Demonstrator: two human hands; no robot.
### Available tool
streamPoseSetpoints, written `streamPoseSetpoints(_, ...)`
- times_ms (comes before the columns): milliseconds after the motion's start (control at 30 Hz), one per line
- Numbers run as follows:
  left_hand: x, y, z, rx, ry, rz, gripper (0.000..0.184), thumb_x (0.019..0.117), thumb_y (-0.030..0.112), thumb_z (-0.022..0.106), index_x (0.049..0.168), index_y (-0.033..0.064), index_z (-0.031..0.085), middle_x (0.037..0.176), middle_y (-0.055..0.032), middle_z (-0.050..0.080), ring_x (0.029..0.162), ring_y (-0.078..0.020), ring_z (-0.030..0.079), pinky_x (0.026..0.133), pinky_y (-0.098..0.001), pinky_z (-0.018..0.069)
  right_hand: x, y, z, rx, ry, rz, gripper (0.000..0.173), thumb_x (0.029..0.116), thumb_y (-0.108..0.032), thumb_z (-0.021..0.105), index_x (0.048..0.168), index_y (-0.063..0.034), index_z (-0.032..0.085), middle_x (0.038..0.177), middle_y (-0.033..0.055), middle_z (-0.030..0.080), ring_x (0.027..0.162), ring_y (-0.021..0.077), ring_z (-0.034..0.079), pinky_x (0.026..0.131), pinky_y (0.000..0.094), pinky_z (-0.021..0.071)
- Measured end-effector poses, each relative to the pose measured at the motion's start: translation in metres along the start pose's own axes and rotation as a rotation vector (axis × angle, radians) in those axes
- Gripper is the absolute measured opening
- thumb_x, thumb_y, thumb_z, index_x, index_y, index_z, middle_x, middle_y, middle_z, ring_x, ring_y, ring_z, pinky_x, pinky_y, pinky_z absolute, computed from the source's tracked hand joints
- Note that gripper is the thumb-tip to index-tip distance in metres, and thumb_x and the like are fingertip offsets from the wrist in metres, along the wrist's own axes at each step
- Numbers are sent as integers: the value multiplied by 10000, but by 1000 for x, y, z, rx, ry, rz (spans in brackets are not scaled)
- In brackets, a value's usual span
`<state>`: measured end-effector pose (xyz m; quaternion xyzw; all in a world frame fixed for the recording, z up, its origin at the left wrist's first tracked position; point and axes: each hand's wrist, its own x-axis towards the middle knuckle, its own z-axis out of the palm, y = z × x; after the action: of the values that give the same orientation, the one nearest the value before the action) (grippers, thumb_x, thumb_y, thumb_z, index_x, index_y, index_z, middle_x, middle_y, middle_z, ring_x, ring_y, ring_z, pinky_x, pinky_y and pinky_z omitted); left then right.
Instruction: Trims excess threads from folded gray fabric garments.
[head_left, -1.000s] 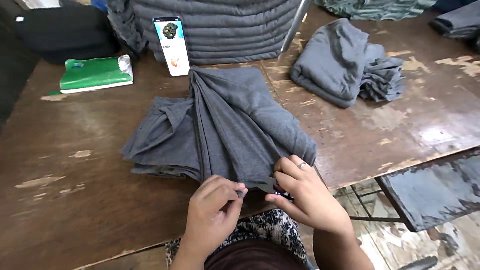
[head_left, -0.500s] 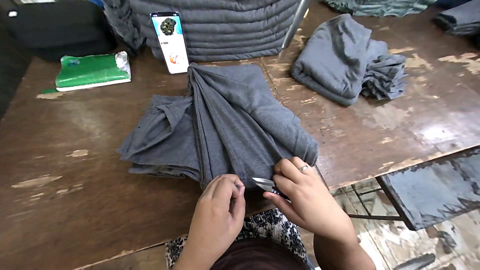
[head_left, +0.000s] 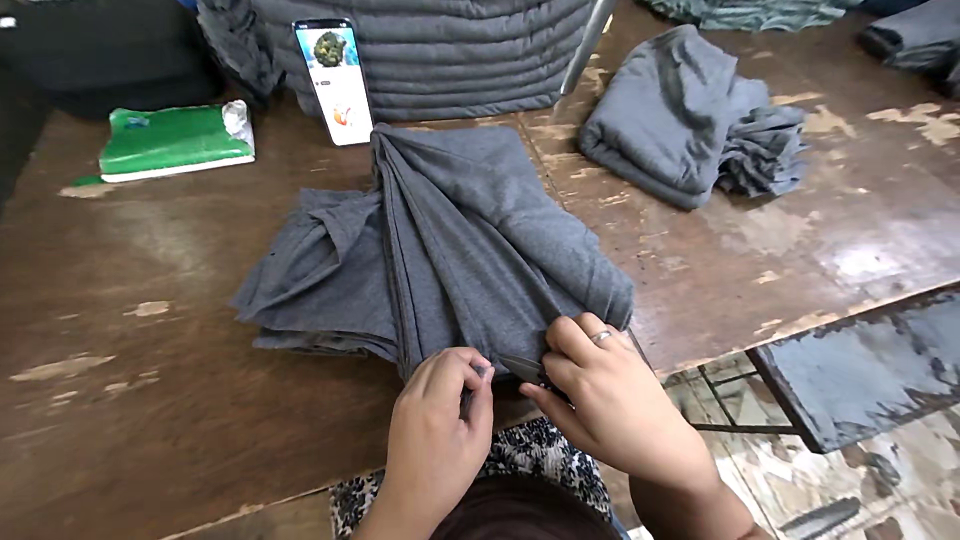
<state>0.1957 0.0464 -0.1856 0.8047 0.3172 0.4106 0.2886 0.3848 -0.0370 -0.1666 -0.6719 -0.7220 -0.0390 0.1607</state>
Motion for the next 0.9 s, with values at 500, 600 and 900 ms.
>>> streamPoseSetpoints(500,-5,-6,-7,-191,-2,41,110,948,129,629,874,77,566,954,-37,678,865,-11,631,731,-115,512,-3,4,0,62,-17,-34,577,1041,-574,385,770,-116,608,954,108,594,942,314,574,769,434,473)
streamPoseSetpoints(600,-6,-8,-9,-218,-33,73,117,966,145,634,891,87,566,960,-31,688,894,-29,649,767,-141,529,-2,2,1,42,-2,-27,600,1039,-594,369,769,-116,609,950,113,594,935,317,574,778,436,467)
streamPoseSetpoints(900,-3,-14,-29,-295,-311,266,159,989,127,601,849,100,531,960,-27,695,921,-83,660,841,-194,541,-4,19,5,290,104,-3,530,1071,-480,413,754,-97,597,919,101,608,928,267,575,796,412,472)
